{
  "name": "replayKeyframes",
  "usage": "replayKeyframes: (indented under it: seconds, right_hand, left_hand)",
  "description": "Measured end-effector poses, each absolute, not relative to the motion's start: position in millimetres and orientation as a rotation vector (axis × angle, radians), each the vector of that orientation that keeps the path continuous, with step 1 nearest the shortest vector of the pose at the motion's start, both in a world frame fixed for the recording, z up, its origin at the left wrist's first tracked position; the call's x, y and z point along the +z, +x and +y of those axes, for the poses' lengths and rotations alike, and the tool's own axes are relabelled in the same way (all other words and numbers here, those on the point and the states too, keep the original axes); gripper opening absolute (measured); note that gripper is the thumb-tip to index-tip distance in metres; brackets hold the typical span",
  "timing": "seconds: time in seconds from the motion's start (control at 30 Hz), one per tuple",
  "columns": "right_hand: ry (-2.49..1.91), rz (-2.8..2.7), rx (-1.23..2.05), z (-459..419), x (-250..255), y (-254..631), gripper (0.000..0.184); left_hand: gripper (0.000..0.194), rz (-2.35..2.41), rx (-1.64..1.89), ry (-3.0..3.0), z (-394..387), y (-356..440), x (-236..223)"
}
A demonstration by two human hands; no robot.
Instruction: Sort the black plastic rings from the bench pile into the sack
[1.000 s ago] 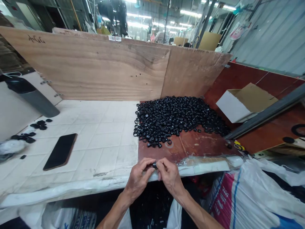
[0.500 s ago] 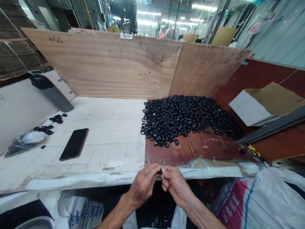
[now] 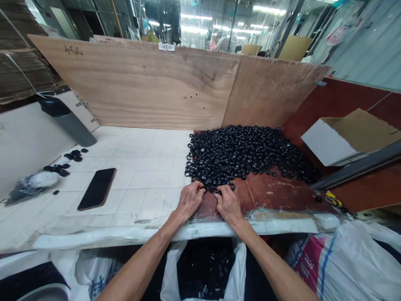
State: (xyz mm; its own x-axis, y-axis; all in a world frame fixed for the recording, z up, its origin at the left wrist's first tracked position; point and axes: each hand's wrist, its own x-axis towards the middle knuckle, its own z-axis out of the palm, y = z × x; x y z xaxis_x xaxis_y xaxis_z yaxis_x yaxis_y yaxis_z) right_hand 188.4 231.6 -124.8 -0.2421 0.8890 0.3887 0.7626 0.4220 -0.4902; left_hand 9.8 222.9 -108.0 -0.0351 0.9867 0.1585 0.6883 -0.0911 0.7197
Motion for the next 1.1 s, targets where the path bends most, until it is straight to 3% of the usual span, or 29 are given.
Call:
replayKeyframes:
  seconds: [0.17,0.37,0.53,0.77,1.1]
  right_hand:
    - [-1.316,-2.028,0.403,218,-122,196,0.016]
    - [-1.273,-1.961,0.485,209,-115,200,0.014]
    - [-1.202,-1.82,0.697,203,-108,194,0.012]
    - [-1.149,-1.442,1.11,194,-109,174,0.024]
    - [-1.16,-1.569,0.899,185,-110,172,0.021]
  left_hand:
    - [0.02,1.739,0.991,1.794,198,-15,-101]
    - [0.043,1.7,0.96,1.884,192,-14,-100]
    - [0.024,1.613,1.03,1.924,200,-7,-105]
    - [0.032,1.108,1.167,1.371,191,-4,-94]
    - [0.029,0.999,1.125,1.393,188,-5,-101]
